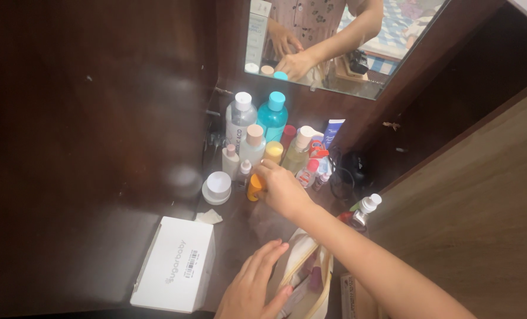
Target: The person organizes a cluttered nightstand by picking up and repositioning multiple items including bottles, tubes, a remote, and a toy car. They place some items into a white pouch and others onto the floor, then return to the nightstand to continue arranging the remaining objects.
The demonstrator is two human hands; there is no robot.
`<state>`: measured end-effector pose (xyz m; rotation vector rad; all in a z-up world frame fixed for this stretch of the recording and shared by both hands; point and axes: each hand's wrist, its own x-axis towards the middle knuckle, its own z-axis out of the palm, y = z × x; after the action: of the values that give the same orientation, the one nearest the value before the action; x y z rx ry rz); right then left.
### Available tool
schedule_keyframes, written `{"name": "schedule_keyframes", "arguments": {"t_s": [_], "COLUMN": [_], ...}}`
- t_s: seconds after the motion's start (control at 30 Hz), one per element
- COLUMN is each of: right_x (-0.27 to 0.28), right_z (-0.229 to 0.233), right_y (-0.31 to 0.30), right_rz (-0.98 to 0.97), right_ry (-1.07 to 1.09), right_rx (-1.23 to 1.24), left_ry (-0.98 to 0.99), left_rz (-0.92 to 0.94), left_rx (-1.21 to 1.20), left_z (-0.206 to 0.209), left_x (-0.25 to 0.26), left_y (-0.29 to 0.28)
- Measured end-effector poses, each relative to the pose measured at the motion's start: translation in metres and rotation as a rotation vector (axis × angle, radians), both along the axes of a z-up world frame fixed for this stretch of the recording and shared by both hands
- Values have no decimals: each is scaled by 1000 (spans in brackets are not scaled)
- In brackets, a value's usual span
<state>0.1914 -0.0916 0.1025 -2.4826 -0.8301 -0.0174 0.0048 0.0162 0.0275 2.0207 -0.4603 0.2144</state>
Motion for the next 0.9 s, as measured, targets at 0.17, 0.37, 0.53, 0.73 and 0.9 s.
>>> {"name": "schedule_keyframes", "arguments": {"t_s": [0.17, 0.37, 0.53, 0.73, 0.9], "right_x": [2, 4, 7, 4, 3], "right_z": [-3, -5, -7, -1, -1], "right_y": [0, -3, -3, 1, 0], "right_rz": [12, 57, 74, 80, 44], "right_ry": [-21, -110, -162, -185, -149], "right_rx": [7, 25, -57, -11, -33], "left_ry": [30, 33, 63, 66, 110], "left_rz": [-14, -23, -9, 0, -5], "left_rx": [-2, -3, 0, -1, -8], "left_z": [7, 10, 17, 16, 19], "left_x": [0, 1, -2, -5, -9], "left_y": [-1, -2, -2, -2, 0]}}
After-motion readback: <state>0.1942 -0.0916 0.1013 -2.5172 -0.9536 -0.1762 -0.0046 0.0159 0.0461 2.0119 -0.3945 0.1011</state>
